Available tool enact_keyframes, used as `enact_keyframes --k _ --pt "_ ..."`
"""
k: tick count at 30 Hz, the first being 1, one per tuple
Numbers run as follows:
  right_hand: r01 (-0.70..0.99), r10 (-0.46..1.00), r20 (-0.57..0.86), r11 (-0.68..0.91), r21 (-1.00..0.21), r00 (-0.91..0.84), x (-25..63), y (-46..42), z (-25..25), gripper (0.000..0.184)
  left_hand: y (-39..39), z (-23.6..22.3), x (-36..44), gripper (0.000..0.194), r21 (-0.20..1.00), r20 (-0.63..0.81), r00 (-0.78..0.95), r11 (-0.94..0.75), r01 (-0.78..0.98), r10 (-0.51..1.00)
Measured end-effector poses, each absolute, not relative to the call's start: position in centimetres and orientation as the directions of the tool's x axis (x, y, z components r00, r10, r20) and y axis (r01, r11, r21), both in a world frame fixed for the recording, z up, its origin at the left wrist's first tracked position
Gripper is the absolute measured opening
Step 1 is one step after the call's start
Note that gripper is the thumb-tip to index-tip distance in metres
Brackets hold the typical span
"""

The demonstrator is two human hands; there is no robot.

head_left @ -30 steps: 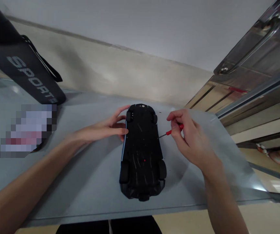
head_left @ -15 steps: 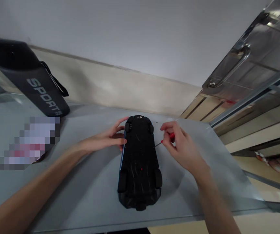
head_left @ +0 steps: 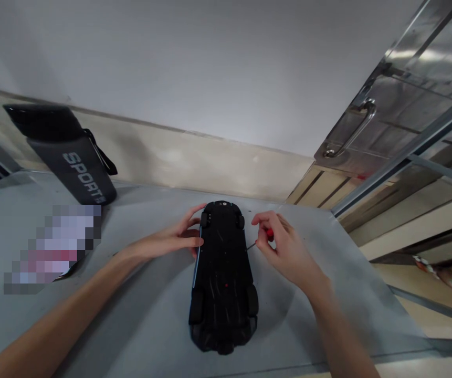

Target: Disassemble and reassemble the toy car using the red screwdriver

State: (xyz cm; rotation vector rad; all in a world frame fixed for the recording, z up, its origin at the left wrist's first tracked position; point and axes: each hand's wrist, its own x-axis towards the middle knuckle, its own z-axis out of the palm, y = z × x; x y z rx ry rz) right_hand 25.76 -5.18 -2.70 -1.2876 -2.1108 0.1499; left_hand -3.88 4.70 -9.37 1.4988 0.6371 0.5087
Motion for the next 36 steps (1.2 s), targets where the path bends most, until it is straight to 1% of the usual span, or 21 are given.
enact_keyframes --k 1,5,7,9,13,16,17,21,25,29,33,36 --pt "0.757 0.832 0.462 0.507 -0.411 -0.306 25.8 -5.19 -2.62 0.019 4.68 -9.35 -3.91 0.091 0.996 -0.078 0.739 0.026 0.081 0.669" --pt "0.776 0.854 0.435 0.472 -0.42 -0.284 26.02 -5.24 -2.43 0.011 4.83 -9.4 -3.94 0.094 0.996 -0.09 0.757 0.04 0.084 0.647" --pt "0.761 0.859 0.431 0.47 -0.447 -0.278 26.07 -5.26 -2.47 0.014 4.95 -9.43 -3.9 0.094 0.996 -0.082 0.766 0.036 0.076 0.637" --pt "0.754 0.855 0.431 0.481 -0.447 -0.289 26.07 -5.28 -2.51 0.02 5.01 -9.4 -3.85 0.094 0.997 -0.079 0.767 0.034 0.075 0.636" --pt "0.765 0.857 0.419 0.479 -0.431 -0.3 26.02 -5.31 -2.51 0.013 4.94 -9.3 -3.85 0.095 0.995 -0.097 0.753 0.044 0.091 0.651" --pt "0.737 0.853 0.428 0.49 -0.466 -0.297 26.02 -5.34 -2.5 0.02 4.86 -9.32 -3.93 0.092 0.994 -0.103 0.75 0.049 0.094 0.653" --pt "0.735 0.852 0.431 0.493 -0.466 -0.299 26.01 -5.35 -2.49 0.021 4.85 -9.35 -3.95 0.092 0.995 -0.097 0.753 0.049 0.086 0.651" --pt "0.757 0.861 0.419 0.474 -0.449 -0.29 25.92 -5.37 -2.49 0.012 4.87 -9.35 -3.93 0.092 0.997 -0.073 0.769 0.04 0.062 0.636" --pt "0.738 0.855 0.423 0.489 -0.465 -0.3 25.92 -5.33 -2.6 0.02 4.78 -9.1 -3.9 0.09 0.997 -0.079 0.765 0.032 0.077 0.639" --pt "0.761 0.857 0.429 0.474 -0.443 -0.284 26.0 -5.3 -2.66 0.013 4.72 -9.1 -3.94 0.089 0.997 -0.074 0.762 0.03 0.072 0.644" --pt "0.762 0.851 0.442 0.48 -0.434 -0.285 26.02 -5.29 -2.62 0.018 4.8 -9.24 -3.89 0.091 0.999 -0.054 0.773 0.034 0.042 0.632" --pt "0.779 0.856 0.442 0.463 -0.422 -0.268 25.96 -5.25 -2.67 0.011 4.81 -9.13 -3.85 0.09 0.997 -0.073 0.769 0.033 0.068 0.635"
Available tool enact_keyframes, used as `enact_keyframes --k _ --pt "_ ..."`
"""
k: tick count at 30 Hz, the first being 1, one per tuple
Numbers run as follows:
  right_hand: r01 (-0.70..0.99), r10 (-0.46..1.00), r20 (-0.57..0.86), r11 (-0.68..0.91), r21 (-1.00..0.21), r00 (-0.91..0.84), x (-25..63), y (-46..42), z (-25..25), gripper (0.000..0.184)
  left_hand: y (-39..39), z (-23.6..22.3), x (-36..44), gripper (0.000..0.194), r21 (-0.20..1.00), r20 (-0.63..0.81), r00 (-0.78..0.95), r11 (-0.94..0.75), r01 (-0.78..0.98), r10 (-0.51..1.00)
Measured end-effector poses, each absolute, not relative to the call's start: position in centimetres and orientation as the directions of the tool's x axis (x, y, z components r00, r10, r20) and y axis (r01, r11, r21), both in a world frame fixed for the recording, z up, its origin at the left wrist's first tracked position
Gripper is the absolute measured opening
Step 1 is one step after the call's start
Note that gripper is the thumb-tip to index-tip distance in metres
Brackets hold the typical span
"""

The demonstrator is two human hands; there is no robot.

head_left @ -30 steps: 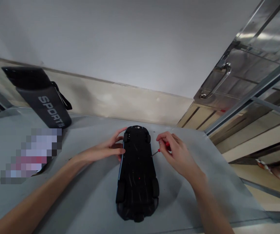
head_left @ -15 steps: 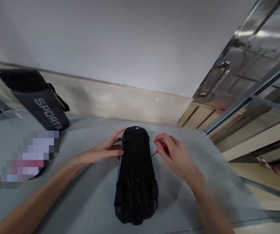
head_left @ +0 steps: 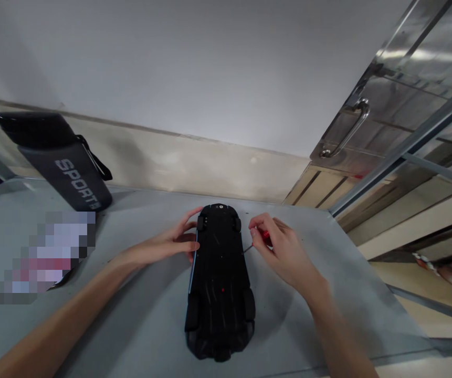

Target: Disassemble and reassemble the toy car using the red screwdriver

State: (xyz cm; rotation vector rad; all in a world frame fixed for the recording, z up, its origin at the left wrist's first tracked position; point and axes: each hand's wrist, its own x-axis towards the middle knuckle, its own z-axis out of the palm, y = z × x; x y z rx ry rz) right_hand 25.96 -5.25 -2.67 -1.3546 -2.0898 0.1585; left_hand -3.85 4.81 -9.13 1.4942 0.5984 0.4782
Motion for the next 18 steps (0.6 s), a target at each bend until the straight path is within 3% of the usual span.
enact_keyframes --k 4,8,13,18 --pt "0.758 0.851 0.447 0.478 -0.443 -0.275 25.83 -5.24 -2.76 0.02 4.8 -9.07 -3.85 0.09 0.997 -0.068 0.771 0.024 0.069 0.633" --pt "0.781 0.856 0.441 0.462 -0.42 -0.269 25.77 -5.28 -2.74 0.011 4.79 -9.07 -3.81 0.091 0.997 -0.068 0.771 0.022 0.07 0.633" --pt "0.757 0.843 0.447 0.495 -0.427 -0.299 25.83 -5.3 -2.7 0.021 4.62 -8.76 -3.67 0.089 0.998 -0.058 0.764 0.013 0.064 0.642" --pt "0.775 0.857 0.437 0.465 -0.429 -0.272 25.94 -5.27 -2.71 0.014 4.77 -9.02 -3.76 0.093 0.994 -0.096 0.754 0.028 0.102 0.65"
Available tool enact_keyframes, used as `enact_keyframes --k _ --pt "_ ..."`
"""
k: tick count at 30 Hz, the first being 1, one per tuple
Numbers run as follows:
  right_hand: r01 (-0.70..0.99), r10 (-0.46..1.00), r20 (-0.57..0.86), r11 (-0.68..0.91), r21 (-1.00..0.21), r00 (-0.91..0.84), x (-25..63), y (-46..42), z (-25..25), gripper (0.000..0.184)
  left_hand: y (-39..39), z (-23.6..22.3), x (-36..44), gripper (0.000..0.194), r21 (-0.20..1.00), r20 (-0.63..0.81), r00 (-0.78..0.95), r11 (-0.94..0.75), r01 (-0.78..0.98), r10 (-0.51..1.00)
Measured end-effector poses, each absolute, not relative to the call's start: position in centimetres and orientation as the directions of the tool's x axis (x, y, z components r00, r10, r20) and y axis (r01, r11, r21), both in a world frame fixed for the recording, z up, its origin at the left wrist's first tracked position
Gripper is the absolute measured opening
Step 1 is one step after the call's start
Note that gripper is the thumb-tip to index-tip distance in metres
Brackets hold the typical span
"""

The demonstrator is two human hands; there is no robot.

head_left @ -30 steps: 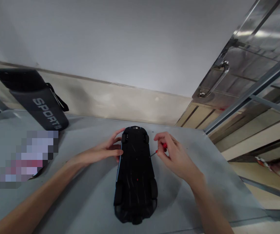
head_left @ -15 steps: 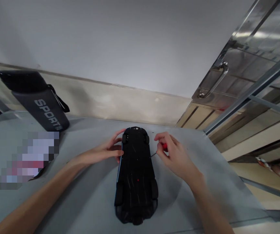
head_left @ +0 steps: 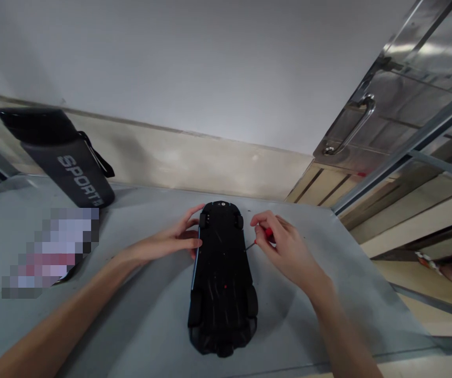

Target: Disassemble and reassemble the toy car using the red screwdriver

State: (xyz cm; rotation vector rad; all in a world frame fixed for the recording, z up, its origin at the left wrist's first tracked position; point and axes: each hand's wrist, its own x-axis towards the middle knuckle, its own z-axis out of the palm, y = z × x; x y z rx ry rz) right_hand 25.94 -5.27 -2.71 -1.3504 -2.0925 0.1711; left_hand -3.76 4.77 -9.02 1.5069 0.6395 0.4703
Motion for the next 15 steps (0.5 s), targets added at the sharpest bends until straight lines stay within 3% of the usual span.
enact_keyframes --k 3,15 --pt "0.766 0.85 0.44 0.48 -0.426 -0.288 25.98 -5.3 -2.62 0.021 4.83 -9.15 -3.87 0.095 0.993 -0.109 0.754 0.032 0.116 0.647" --pt "0.778 0.855 0.439 0.466 -0.421 -0.276 25.98 -5.41 -2.4 0.013 4.9 -9.07 -3.6 0.094 0.993 -0.104 0.747 0.028 0.113 0.657"
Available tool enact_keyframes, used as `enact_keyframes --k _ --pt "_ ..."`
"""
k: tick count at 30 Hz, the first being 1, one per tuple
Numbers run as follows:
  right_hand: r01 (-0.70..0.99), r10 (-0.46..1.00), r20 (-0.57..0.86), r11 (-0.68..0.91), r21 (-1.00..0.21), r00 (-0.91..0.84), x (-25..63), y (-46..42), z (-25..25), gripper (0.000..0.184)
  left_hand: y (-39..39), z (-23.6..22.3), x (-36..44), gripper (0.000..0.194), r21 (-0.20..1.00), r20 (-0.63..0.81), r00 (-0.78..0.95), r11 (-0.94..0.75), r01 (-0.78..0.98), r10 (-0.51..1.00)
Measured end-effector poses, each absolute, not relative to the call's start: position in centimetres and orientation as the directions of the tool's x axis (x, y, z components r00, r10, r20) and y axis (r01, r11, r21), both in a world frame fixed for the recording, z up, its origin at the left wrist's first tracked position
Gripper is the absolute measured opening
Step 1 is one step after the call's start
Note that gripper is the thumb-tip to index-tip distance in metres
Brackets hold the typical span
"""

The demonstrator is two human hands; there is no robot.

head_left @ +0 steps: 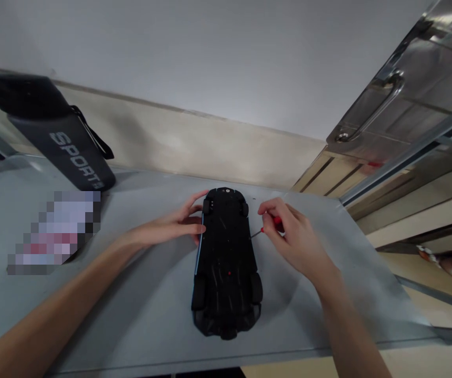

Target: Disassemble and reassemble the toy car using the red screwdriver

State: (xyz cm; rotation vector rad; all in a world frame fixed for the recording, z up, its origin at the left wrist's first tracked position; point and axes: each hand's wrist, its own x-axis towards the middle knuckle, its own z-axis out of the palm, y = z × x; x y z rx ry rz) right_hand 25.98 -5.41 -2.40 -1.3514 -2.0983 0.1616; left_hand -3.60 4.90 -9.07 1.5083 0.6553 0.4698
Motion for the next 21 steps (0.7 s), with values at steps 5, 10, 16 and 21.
enact_keyframes --k 5,10,16,21 --pt "0.758 0.84 0.455 0.495 -0.424 -0.294 26.05 -5.55 -2.45 0.021 5.08 -9.24 -3.57 0.096 0.993 -0.102 0.754 0.027 0.111 0.649" --pt "0.776 0.856 0.438 0.465 -0.425 -0.273 26.16 -5.62 -2.46 0.013 4.89 -8.93 -3.52 0.094 0.991 -0.107 0.737 0.011 0.134 0.668" --pt "0.779 0.825 0.478 0.502 -0.377 -0.3 26.26 -5.54 -2.41 0.017 4.64 -8.56 -3.39 0.097 0.989 -0.122 0.731 0.02 0.147 0.671" --pt "0.774 0.825 0.476 0.505 -0.382 -0.304 26.27 -5.55 -2.42 0.022 4.72 -8.64 -3.41 0.097 0.992 -0.108 0.737 0.022 0.126 0.667"
